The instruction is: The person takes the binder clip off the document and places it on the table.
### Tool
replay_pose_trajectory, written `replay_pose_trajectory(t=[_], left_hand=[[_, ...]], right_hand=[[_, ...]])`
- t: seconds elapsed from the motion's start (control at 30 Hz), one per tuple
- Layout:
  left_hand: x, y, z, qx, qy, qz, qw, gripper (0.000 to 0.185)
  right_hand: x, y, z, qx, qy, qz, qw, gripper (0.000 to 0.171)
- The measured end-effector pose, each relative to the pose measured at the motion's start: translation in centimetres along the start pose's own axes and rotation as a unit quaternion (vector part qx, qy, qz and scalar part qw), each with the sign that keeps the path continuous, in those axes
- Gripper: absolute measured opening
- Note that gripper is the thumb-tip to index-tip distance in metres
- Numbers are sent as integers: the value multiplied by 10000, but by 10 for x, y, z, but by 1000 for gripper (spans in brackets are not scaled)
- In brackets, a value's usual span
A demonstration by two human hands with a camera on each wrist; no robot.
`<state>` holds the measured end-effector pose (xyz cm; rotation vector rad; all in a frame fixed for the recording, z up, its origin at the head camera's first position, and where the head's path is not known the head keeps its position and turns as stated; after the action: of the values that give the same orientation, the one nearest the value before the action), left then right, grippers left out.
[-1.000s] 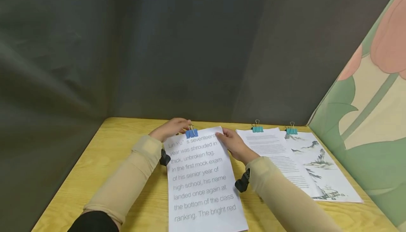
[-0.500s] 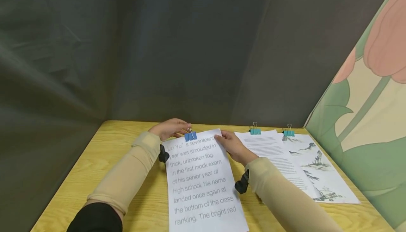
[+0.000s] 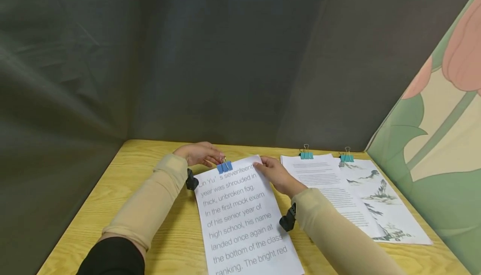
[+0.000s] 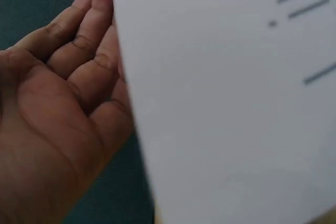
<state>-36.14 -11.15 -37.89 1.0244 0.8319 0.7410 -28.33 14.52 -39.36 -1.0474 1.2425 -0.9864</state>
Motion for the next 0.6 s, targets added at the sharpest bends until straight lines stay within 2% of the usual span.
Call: replay_pose_trajectory(t=[0.23, 0.43, 0.6], left_hand=[[0, 7, 4, 660, -152, -690, 9953, 31], [1, 7, 6, 832, -290, -744, 9933, 31], [0, 3, 5, 881, -3, -688, 9937, 32]], right_hand=[[-1, 0, 3, 69, -15, -57, 10000, 30], [-1, 0, 6, 88, 35, -18, 10000, 31], [0, 2, 8, 160, 86, -27, 9998, 31]])
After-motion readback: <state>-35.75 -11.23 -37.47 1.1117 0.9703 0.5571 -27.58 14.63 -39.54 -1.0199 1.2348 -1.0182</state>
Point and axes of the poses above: each hand's wrist, its own z-axis away from the middle knuckle, its own x-axis out of the palm, y = z × x, the point moved 3 cm from there along -z, towards the middle knuckle, and after that the axes turned 13 degrees about y, right-handed, at the moved point
